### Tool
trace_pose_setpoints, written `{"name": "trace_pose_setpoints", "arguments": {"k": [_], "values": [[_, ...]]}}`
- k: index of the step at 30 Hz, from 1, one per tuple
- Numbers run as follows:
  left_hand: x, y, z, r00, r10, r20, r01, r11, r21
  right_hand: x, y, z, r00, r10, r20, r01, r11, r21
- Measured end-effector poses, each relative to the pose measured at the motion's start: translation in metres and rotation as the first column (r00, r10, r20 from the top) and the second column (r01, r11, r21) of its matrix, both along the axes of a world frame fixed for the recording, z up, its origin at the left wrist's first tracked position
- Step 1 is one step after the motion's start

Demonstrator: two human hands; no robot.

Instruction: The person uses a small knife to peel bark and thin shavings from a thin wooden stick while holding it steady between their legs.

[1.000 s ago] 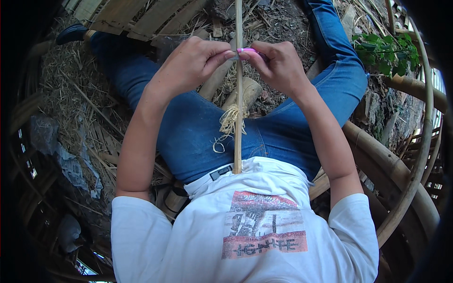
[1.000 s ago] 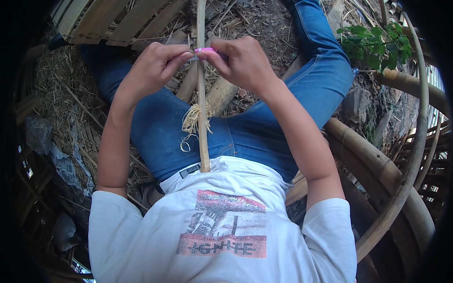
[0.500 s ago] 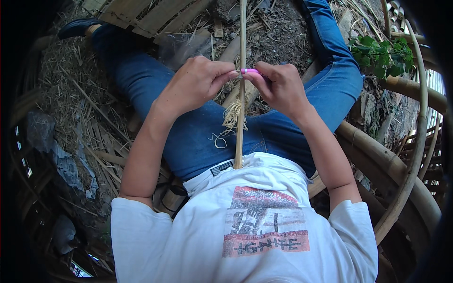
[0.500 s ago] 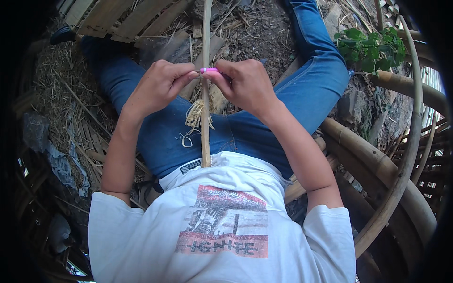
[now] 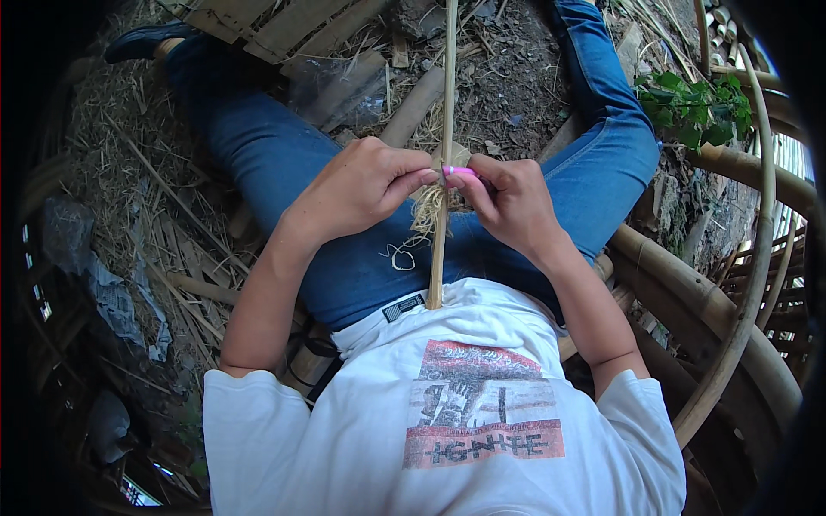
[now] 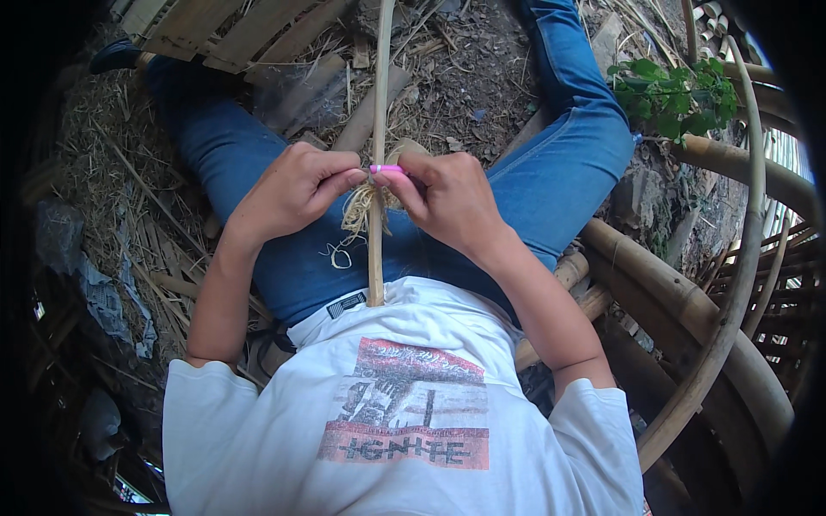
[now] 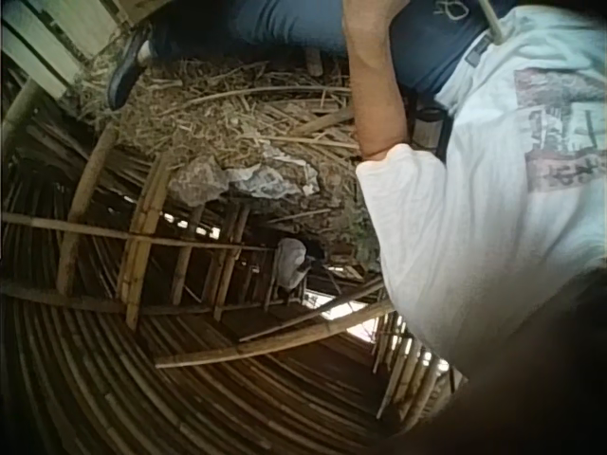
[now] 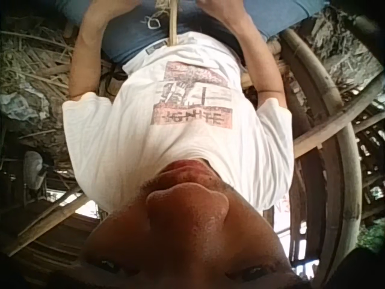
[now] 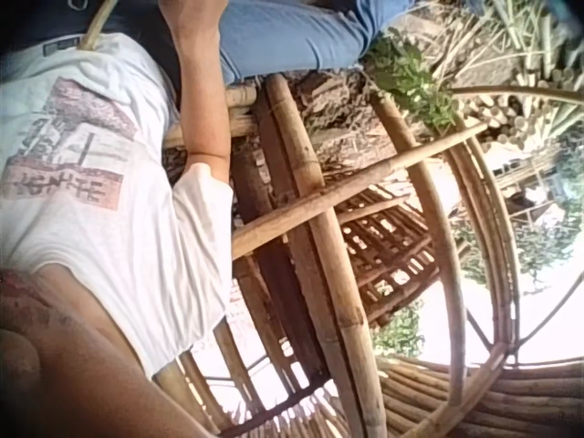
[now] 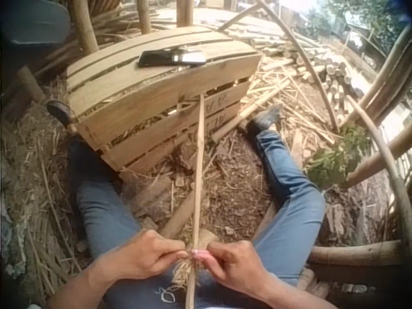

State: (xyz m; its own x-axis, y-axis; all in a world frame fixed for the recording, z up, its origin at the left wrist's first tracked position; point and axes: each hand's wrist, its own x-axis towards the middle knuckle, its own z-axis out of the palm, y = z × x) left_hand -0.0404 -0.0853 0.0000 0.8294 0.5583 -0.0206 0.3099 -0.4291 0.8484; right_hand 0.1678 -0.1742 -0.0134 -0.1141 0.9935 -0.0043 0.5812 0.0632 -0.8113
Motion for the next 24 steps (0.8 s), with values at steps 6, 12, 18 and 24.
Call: {"name": "trace_pose_setpoints", "arguments": {"k": [6, 12, 18, 24], "values": [[0.009, 0.02, 0.019, 1.0, -0.006, -0.028, 0.005, 1.0, -0.011, 0.013, 0.029, 0.018, 0.999, 0.024, -0.024, -0.026, 0.998, -0.059], [0.045, 0.103, 0.015, 0.993, 0.116, -0.037, -0.1, 0.953, 0.285, 0.043, 0.122, 0.005, 0.994, -0.078, 0.08, 0.057, 0.969, 0.239], [0.057, 0.166, -0.008, 0.992, 0.125, 0.027, -0.124, 0.89, 0.439, 0.058, 0.18, -0.018, 0.969, -0.129, 0.209, 0.025, 0.898, 0.439], [0.058, 0.161, -0.009, 0.986, 0.167, 0.009, -0.157, 0.9, 0.406, 0.057, 0.177, 0.0, 0.969, -0.094, 0.227, -0.023, 0.886, 0.464]]}}
